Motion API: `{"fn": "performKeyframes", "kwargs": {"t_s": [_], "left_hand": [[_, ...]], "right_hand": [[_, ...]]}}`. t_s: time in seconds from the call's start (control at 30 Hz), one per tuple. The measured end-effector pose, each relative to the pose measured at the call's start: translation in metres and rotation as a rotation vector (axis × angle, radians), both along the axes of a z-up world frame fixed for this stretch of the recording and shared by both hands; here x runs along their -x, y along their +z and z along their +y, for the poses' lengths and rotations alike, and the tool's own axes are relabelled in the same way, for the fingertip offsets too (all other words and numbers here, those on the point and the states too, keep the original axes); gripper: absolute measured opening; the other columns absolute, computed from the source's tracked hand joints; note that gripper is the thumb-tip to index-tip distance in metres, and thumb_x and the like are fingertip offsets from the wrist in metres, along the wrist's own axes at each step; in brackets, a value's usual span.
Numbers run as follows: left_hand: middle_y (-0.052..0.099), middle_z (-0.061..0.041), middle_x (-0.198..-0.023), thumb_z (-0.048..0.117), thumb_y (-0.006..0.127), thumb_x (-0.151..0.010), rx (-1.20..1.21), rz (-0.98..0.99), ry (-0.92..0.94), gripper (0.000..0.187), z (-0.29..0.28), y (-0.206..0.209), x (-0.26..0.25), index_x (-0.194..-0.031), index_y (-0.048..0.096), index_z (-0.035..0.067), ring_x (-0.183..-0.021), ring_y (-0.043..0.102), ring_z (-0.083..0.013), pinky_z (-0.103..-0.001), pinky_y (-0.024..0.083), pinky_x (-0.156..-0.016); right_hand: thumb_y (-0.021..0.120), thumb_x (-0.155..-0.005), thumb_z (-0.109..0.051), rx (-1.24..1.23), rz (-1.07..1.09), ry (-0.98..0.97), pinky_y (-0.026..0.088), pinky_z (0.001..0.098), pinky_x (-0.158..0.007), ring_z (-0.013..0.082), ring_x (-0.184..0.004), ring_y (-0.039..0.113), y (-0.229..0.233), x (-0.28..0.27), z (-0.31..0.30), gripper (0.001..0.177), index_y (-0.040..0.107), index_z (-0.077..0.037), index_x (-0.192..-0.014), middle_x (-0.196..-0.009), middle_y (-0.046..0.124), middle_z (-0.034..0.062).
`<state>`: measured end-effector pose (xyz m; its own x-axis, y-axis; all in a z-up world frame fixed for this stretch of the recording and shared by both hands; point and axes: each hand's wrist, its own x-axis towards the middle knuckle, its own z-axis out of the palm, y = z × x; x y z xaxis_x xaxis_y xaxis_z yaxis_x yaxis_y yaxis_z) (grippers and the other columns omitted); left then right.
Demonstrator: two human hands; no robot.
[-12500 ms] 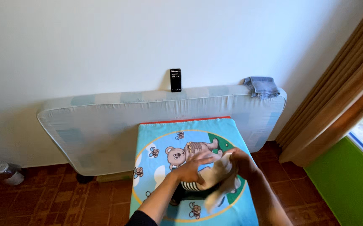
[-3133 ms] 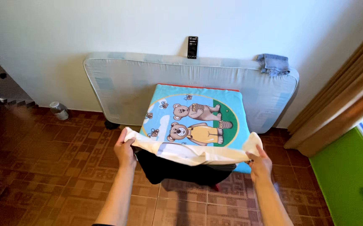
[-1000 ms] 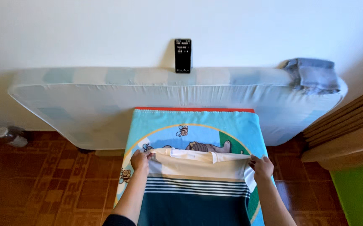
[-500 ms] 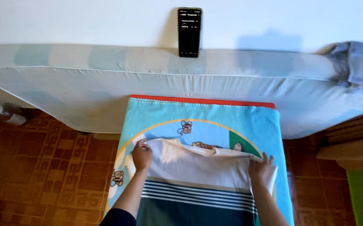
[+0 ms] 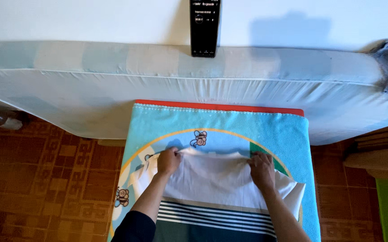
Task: The person picks up a shirt, spreads it flat on a table, folds it by hand, and carries the folded shirt toward a wardrobe.
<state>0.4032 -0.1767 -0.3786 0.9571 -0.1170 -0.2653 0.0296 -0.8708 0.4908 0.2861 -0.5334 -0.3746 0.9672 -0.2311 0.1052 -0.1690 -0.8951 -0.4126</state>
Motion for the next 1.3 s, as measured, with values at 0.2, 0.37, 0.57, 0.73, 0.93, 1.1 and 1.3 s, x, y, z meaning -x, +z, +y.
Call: {"fn": "performKeyframes", "kwargs": {"t_s": [0.2, 0.37, 0.57, 0.73, 0.93, 1.1, 1.3], "left_hand": [[0.08, -0.014, -0.081, 0.012, 0.054, -0.097, 0.34, 0.111, 0.286, 0.02, -0.006, -0.03, -0.004, -0.101, 0.071, 0.002, -0.076, 0.079, -0.0262, -0.038, 0.06, -0.073], [0.067, -0.016, -0.13, 0.005, 0.055, -0.096, 0.376, -0.319, 0.221, 0.046, -0.041, -0.035, 0.056, -0.142, 0.053, 0.003, -0.107, 0.07, -0.027, -0.038, 0.058, -0.094], [0.046, -0.021, -0.156, 0.019, 0.049, -0.101, 0.171, -0.521, -0.115, 0.049, -0.069, -0.008, 0.176, -0.146, 0.048, -0.001, -0.149, 0.038, -0.0362, -0.054, 0.02, -0.123], [0.04, -0.017, -0.158, 0.035, 0.043, -0.107, 0.03, -0.558, -0.177, 0.051, -0.016, 0.002, 0.201, -0.147, 0.047, 0.003, -0.149, 0.038, -0.037, -0.053, 0.023, -0.125], [0.021, -0.013, -0.166, 0.048, 0.027, -0.104, -0.351, -0.352, -0.085, 0.064, 0.088, -0.002, 0.185, -0.157, 0.031, 0.012, -0.153, 0.022, -0.0321, -0.053, 0.01, -0.122], [0.025, -0.013, -0.166, 0.041, 0.039, -0.101, -0.477, -0.474, -0.111, 0.061, 0.1, 0.001, 0.187, -0.155, 0.036, 0.013, -0.152, 0.025, -0.0303, -0.054, 0.014, -0.123], [0.054, -0.024, -0.132, 0.022, 0.073, -0.088, -0.026, -0.398, 0.54, 0.057, 0.105, 0.007, 0.243, -0.134, 0.054, -0.005, -0.123, 0.054, -0.0396, -0.047, 0.047, -0.103]], "right_hand": [[0.073, -0.089, -0.02, 0.048, -0.002, -0.04, 0.045, 0.0456, -0.105, 0.0333, -0.122, 0.055, -0.005, -0.017, 0.002, 0.015, 0.075, -0.009, -0.097, -0.122, 0.066, 0.0101], [0.066, -0.092, -0.02, 0.031, -0.12, -0.1, 0.038, 0.0518, -0.113, 0.0398, -0.133, 0.048, -0.023, 0.007, 0.054, 0.049, 0.056, 0.003, -0.134, -0.143, 0.053, 0.0232], [0.054, -0.094, -0.017, -0.093, -0.076, 0.128, 0.02, 0.0524, -0.123, 0.0376, -0.151, 0.03, -0.018, 0.094, 0.165, 0.063, 0.037, 0.002, -0.153, -0.161, 0.037, 0.0217], [0.055, -0.093, -0.034, -0.023, 0.097, 0.058, 0.017, 0.0499, -0.123, 0.0308, -0.151, 0.028, -0.009, 0.132, 0.139, 0.068, 0.037, -0.005, -0.152, -0.16, 0.036, 0.0154], [0.053, -0.095, -0.047, 0.179, 0.086, -0.097, 0.016, 0.0495, -0.126, 0.0348, -0.152, 0.027, -0.006, 0.159, 0.045, 0.076, 0.031, -0.005, -0.155, -0.164, 0.032, 0.0177], [0.05, -0.103, -0.035, 0.254, 0.074, -0.105, 0.017, 0.0512, -0.126, 0.0364, -0.155, 0.026, -0.023, 0.182, 0.03, 0.066, 0.036, -0.001, -0.158, -0.166, 0.034, 0.0196], [0.055, -0.101, -0.038, -0.047, -0.054, -0.655, 0.038, 0.0485, -0.118, 0.0416, -0.143, 0.046, -0.036, 0.27, 0.035, 0.061, 0.051, 0.001, -0.147, -0.151, 0.051, 0.0247]]}}
